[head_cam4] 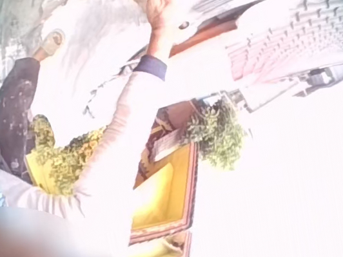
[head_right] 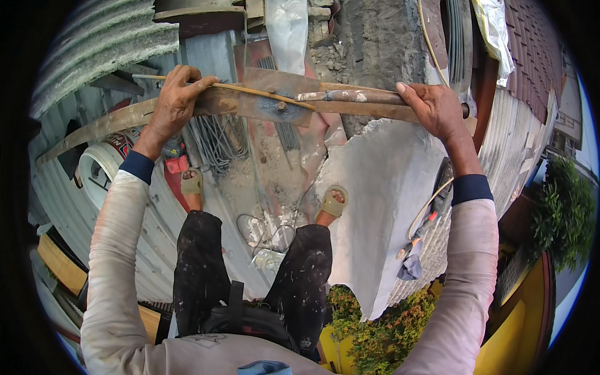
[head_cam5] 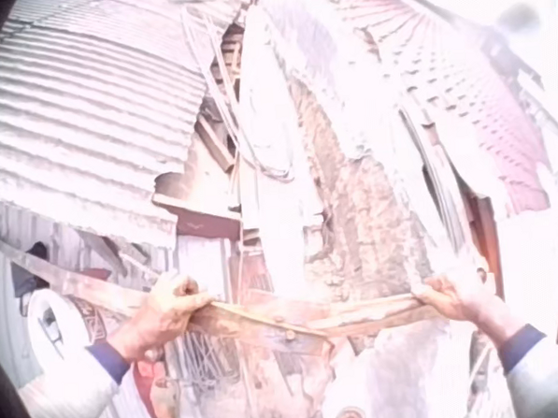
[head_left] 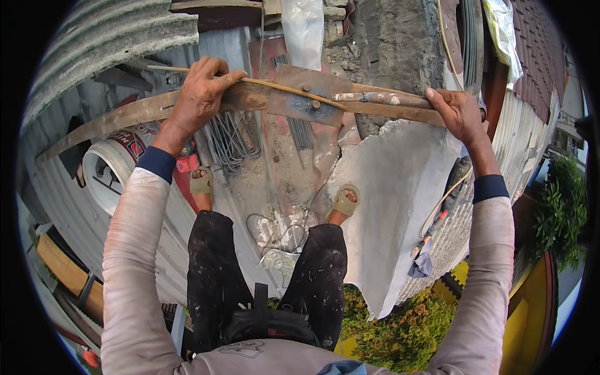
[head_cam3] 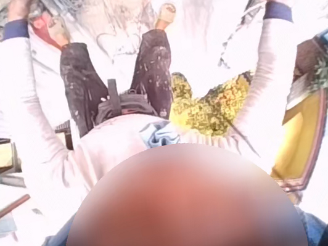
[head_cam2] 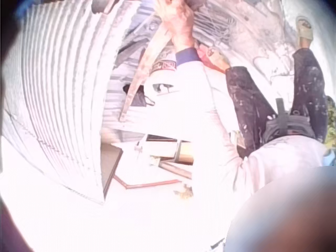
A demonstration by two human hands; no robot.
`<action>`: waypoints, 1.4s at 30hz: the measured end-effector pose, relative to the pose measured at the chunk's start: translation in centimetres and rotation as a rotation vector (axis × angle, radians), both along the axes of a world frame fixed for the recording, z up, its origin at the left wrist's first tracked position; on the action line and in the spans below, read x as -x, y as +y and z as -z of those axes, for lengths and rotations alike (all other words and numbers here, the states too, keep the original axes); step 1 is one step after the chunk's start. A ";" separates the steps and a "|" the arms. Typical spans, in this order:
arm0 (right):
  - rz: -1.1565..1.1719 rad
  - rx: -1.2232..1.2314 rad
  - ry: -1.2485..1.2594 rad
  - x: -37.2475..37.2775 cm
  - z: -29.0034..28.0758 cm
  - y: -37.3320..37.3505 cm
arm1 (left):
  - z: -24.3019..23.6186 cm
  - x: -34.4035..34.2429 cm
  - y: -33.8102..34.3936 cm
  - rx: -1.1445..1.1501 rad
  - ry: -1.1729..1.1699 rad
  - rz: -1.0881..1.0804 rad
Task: The person repeatedly bends metal rods using a hammer and a wooden jig. They pick up rods, position them on the jig, strike them with the hammer to form a bend, and place the finished pieces aside.
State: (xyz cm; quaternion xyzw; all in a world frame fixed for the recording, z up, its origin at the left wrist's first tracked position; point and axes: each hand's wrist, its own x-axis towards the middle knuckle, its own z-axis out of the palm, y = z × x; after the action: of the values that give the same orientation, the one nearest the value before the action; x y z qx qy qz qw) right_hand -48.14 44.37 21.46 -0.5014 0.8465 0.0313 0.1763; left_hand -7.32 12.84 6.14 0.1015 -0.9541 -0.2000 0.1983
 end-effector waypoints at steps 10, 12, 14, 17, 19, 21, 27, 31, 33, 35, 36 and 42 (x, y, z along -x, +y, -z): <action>-0.427 0.068 0.112 3.4 2.1 -4.9 | 0.6 0.9 -1.4 0.074 -0.024 0.020; -0.521 0.142 0.124 4.0 2.5 -6.2 | 0.8 0.9 -1.4 0.083 -0.040 0.013; -0.522 0.101 0.097 4.6 2.8 -7.8 | 1.0 0.8 -1.4 0.081 -0.039 0.006; -0.568 0.038 0.103 5.3 3.3 -10.3 | 1.2 0.8 -1.4 0.074 -0.034 -0.001; -0.658 0.050 0.131 5.6 3.8 -11.9 | 1.2 0.9 -1.2 0.076 -0.029 -0.006; -0.644 -0.029 0.139 5.8 4.4 -12.9 | 1.2 0.9 -1.1 0.090 -0.027 -0.014; -0.784 0.102 0.196 5.8 5.8 -13.2 | 1.5 0.7 -0.9 0.087 -0.018 -0.051; -0.720 0.173 0.287 4.9 5.9 -12.0 | 1.6 0.8 -0.1 -0.023 0.020 -0.096; -0.721 0.246 0.304 4.4 6.0 -11.6 | 1.3 1.5 0.7 -0.069 0.041 -0.111; -0.688 0.255 0.341 4.0 6.1 -11.3 | 1.1 2.8 1.5 -0.085 0.051 -0.244; -0.677 0.261 0.356 3.9 6.1 -11.4 | 1.3 4.0 2.1 -0.049 0.029 -0.330; -0.620 0.275 0.311 3.4 5.8 -11.3 | 2.7 6.8 3.4 0.025 0.133 -0.579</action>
State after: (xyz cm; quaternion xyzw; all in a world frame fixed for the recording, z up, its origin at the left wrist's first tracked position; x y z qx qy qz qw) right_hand -51.56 33.02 15.67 -0.7423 0.6673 0.0449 -0.0414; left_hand -14.07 16.26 3.42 0.3536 -0.8728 -0.1295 0.3105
